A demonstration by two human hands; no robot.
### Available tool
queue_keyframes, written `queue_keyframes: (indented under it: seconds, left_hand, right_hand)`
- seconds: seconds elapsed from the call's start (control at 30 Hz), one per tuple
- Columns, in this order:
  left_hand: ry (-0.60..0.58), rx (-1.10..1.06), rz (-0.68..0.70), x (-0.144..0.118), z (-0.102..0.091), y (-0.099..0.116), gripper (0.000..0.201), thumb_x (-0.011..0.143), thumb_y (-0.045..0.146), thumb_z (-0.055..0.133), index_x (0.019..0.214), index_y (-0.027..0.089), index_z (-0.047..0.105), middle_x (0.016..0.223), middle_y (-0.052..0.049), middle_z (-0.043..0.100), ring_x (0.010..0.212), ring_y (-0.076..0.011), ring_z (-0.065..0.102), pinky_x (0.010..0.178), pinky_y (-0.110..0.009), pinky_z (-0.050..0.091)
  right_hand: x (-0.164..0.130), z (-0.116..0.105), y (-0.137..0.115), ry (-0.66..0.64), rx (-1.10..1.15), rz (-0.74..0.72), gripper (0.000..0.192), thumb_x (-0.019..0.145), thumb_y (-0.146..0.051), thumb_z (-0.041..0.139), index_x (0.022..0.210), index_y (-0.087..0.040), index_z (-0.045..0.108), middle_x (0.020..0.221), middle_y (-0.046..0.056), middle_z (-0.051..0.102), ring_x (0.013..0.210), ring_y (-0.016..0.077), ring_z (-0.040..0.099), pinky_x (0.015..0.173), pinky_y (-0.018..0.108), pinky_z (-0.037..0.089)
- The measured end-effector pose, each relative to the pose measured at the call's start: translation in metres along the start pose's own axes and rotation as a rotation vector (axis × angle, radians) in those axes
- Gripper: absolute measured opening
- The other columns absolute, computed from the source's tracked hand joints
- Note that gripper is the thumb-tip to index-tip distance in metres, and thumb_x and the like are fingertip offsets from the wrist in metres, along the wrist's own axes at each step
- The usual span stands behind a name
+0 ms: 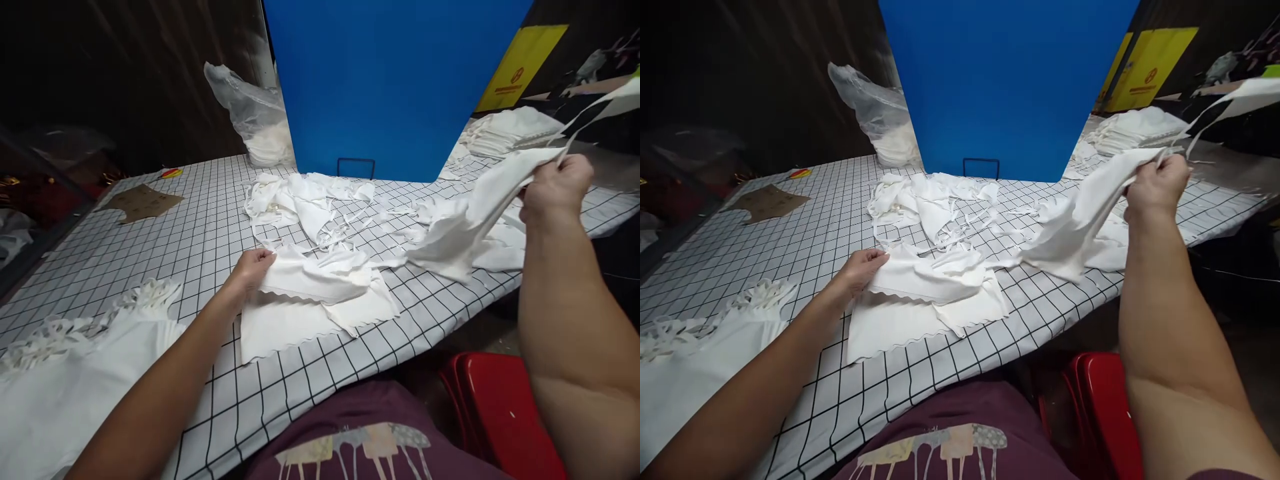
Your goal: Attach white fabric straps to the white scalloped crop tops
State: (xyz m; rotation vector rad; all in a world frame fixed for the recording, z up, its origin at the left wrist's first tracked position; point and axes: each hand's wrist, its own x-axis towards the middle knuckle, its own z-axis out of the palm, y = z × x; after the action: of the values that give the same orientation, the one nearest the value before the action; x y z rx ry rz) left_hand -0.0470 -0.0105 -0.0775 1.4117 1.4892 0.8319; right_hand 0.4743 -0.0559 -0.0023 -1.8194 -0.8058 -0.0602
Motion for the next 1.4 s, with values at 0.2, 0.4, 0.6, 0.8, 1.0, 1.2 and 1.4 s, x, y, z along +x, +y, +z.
queue_keyframes:
  seconds: [0.2, 0.4, 0.6, 0.8, 1.0, 1.2, 1.4]
  left_hand:
    - [-0.138, 0.335, 0.155, -0.027, -0.021, -0.012, 0.081, 0.063, 0.05, 0.083, 0.134, 0.024, 0.055, 0.117, -0.01, 0.061, 0.093, -0.025, 0.062, 0.074, -0.033, 0.051]
    - [-0.214, 0.754, 0.411, -0.049, -0.011, -0.013, 0.056, 0.081, 0.038, 0.067, 0.135, 0.028, 0.056, 0.133, -0.011, 0.052, 0.112, -0.0318, 0.057, 0.093, -0.043, 0.046]
    - [0.005, 0.452, 0.365, -0.041, -0.008, -0.002, 0.017, 0.086, 0.033, 0.061, 0.077, 0.02, 0.067, 0.081, -0.006, 0.062, 0.08, -0.0224, 0.058, 0.078, -0.034, 0.047]
    - [-0.055, -0.623, -0.101, -0.031, 0.003, 0.027, 0.018, 0.087, 0.03, 0.064, 0.084, 0.012, 0.066, 0.073, -0.006, 0.067, 0.068, -0.0173, 0.063, 0.067, -0.03, 0.053]
    - [-0.151, -0.671, -0.13, -0.027, 0.005, 0.042, 0.035, 0.079, 0.043, 0.076, 0.088, 0.011, 0.065, 0.077, -0.009, 0.07, 0.071, -0.0198, 0.068, 0.066, -0.03, 0.056]
    - [-0.497, -0.002, -0.034, -0.039, -0.014, 0.025, 0.048, 0.056, 0.033, 0.09, 0.096, 0.015, 0.071, 0.092, -0.007, 0.072, 0.08, -0.0213, 0.068, 0.065, -0.025, 0.051]
    - [-0.42, -0.064, 0.007, -0.031, -0.009, 0.019, 0.037, 0.073, 0.046, 0.079, 0.093, 0.016, 0.071, 0.081, -0.004, 0.07, 0.065, -0.0141, 0.062, 0.056, -0.021, 0.044]
  right_hand:
    - [-0.087, 0.013, -0.01, -0.305, -0.335, -0.191, 0.048, 0.087, -0.05, 0.064, 0.123, -0.02, 0.055, 0.135, 0.024, 0.049, 0.132, 0.0409, 0.043, 0.104, 0.061, 0.038]
    - [-0.234, 0.045, -0.027, -1.022, -0.132, -0.819, 0.045, 0.084, -0.048, 0.068, 0.121, -0.025, 0.058, 0.125, 0.015, 0.059, 0.115, 0.0354, 0.054, 0.094, 0.057, 0.043]
    - [-0.225, 0.062, -0.041, -1.042, 0.061, -0.587, 0.021, 0.098, -0.038, 0.047, 0.092, -0.023, 0.059, 0.091, 0.007, 0.064, 0.086, 0.0237, 0.059, 0.08, 0.042, 0.046]
    - [-0.198, 0.062, -0.07, -1.13, 0.604, 0.098, 0.03, 0.09, -0.054, 0.055, 0.089, -0.024, 0.052, 0.077, 0.001, 0.055, 0.059, 0.0135, 0.051, 0.05, 0.026, 0.042]
    - [-0.186, 0.053, -0.068, -1.391, 0.28, -0.188, 0.054, 0.07, -0.045, 0.08, 0.115, -0.026, 0.056, 0.107, 0.005, 0.066, 0.092, 0.0237, 0.065, 0.072, 0.033, 0.055]
    - [-0.17, 0.053, -0.054, -1.273, 0.24, -0.219, 0.033, 0.079, -0.031, 0.067, 0.111, -0.025, 0.062, 0.096, 0.004, 0.067, 0.075, 0.0176, 0.062, 0.06, 0.027, 0.049]
    - [-0.161, 0.07, -0.061, -1.125, 0.48, 0.138, 0.013, 0.078, -0.032, 0.066, 0.084, -0.022, 0.062, 0.068, -0.001, 0.059, 0.051, 0.0098, 0.05, 0.044, 0.021, 0.038]
